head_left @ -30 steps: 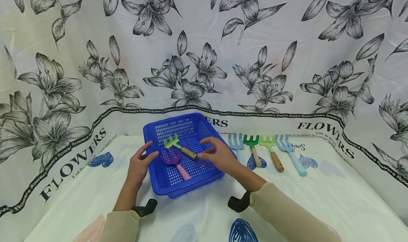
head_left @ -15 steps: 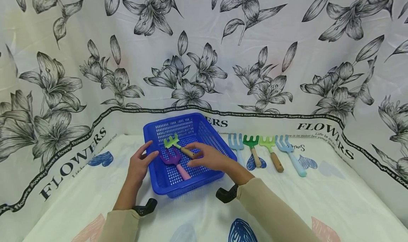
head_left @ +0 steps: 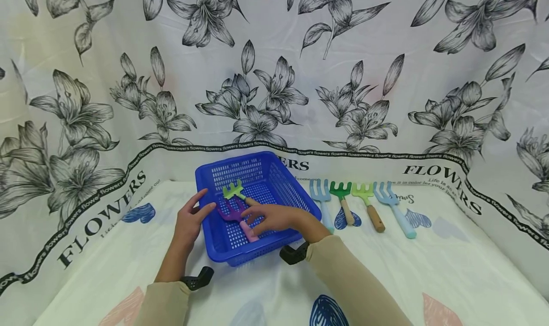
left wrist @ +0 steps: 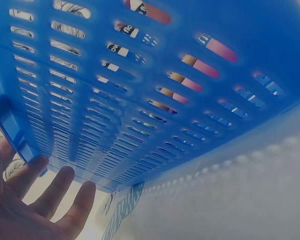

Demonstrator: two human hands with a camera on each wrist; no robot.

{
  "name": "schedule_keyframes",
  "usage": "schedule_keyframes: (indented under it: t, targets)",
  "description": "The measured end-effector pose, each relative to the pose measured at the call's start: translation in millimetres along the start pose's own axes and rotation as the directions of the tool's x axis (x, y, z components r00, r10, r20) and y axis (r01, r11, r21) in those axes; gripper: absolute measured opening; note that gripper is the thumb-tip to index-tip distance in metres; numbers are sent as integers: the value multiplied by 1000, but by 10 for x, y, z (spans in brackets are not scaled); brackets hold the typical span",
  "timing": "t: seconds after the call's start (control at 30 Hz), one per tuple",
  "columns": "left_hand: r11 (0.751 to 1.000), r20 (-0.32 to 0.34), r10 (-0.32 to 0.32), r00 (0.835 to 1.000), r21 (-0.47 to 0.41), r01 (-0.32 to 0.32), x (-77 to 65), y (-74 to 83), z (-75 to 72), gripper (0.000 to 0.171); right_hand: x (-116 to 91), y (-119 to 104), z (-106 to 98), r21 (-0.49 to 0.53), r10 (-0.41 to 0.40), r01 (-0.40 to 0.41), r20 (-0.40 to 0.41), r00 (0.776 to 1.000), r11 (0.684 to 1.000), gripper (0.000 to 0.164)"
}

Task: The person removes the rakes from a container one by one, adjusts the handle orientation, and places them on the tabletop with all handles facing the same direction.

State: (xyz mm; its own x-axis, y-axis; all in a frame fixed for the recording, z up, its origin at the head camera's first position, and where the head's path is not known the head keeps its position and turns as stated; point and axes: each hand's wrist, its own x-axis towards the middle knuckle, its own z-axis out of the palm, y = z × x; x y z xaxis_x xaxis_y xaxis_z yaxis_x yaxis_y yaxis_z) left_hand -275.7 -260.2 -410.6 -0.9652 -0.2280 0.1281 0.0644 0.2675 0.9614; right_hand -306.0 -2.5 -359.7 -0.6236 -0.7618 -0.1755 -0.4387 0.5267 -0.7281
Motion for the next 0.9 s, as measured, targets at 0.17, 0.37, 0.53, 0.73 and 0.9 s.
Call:
schedule_keyframes:
  t: [0.17,0.37,0.53,0.73,0.9]
  targets:
    - [1000,-1,-8,1000,-1,8,-3,-22,-11,71,34,-7,12,-40,-1,2,36,999,999,54]
    - [1000,-2,-5,1000,-6,5,-5,-28,-15,70,94,-8,45,-40,-3,4,41,999,999,54]
    - [1000,1,-15,1000,3,15,-9,-17,4,72,115,6,68,-79,10,-4,74,997,997,54]
    - [1000,0,-13,1000,5,13,9,-16,8,72,116,15,68,-135,39,-24,110,993,991,52]
    - [1000,2,-11,1000,6,11,7,-24,1,72,139,19,69,-169,40,-24,90,995,985,48]
